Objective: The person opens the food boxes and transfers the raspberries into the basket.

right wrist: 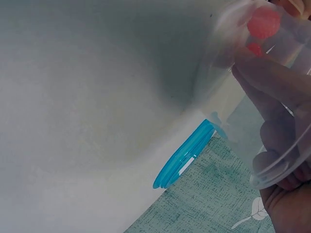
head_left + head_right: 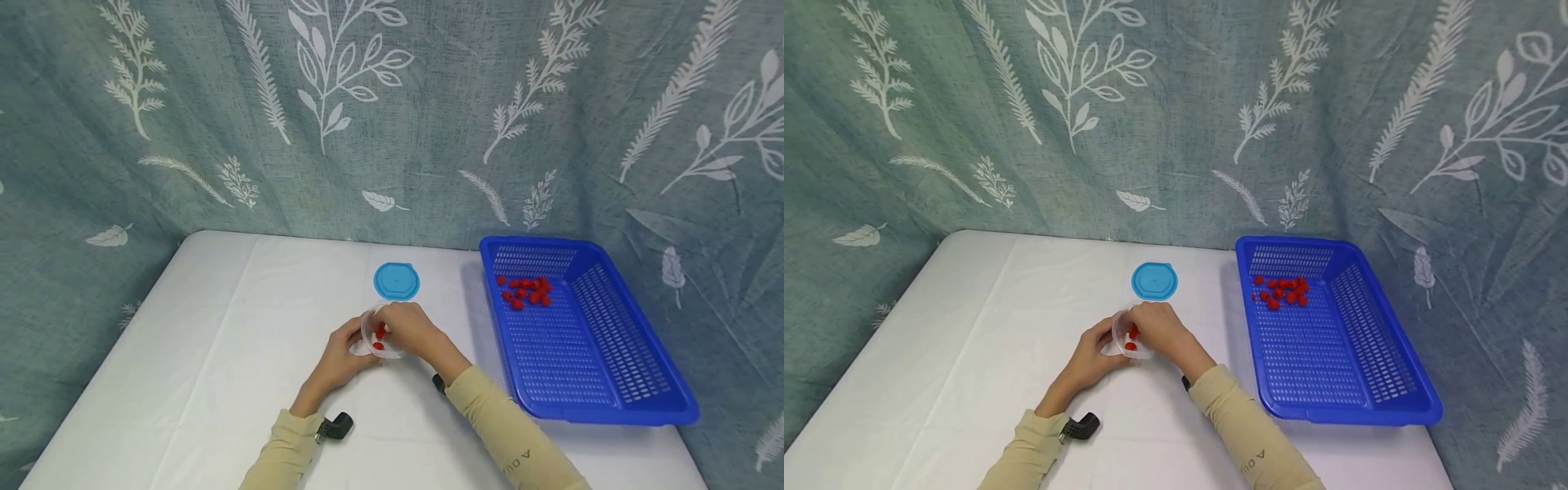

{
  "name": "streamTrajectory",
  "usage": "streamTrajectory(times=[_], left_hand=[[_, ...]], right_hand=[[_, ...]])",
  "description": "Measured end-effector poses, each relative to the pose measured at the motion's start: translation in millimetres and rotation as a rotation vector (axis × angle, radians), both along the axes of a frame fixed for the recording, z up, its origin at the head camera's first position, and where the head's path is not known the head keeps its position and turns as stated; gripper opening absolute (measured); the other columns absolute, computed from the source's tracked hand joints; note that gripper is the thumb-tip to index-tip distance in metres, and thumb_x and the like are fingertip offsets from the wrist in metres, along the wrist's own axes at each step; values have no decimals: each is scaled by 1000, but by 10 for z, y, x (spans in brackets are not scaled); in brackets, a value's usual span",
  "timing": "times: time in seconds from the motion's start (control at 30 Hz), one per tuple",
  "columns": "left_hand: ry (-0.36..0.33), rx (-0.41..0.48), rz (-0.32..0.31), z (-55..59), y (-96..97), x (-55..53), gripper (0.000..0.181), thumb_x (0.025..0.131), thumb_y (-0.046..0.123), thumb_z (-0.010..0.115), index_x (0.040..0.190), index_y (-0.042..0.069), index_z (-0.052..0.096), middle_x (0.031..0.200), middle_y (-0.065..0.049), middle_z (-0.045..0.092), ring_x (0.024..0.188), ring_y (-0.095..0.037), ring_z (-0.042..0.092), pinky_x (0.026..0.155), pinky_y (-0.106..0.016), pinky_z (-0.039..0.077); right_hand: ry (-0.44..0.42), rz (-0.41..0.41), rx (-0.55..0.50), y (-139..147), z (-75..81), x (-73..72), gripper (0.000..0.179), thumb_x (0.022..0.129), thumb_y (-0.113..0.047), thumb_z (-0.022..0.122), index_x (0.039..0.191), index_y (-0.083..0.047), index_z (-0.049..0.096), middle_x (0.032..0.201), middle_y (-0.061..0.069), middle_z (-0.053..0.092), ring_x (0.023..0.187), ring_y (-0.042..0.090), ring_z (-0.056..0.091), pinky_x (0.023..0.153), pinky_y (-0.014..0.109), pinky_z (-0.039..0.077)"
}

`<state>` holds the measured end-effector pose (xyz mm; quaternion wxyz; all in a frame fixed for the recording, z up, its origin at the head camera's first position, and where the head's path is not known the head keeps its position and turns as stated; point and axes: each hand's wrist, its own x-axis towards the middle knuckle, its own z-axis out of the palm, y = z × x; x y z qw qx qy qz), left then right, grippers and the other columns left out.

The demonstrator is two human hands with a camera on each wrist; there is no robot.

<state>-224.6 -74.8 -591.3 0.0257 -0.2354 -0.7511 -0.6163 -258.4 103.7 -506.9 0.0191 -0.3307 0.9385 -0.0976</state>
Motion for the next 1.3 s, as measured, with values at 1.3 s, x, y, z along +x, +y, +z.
streamTrajectory(times=[1.3], left_hand=[[-76, -18, 41, -17, 41, 21, 90, 74, 8, 91, 151, 4, 45, 150, -17, 52, 135, -30, 54, 112, -31, 46]], right_hand=[[-204, 1, -359, 503, 738, 175, 22, 89, -7, 77, 111, -11, 77, 104, -3, 75, 103, 21, 69, 83, 42, 60]])
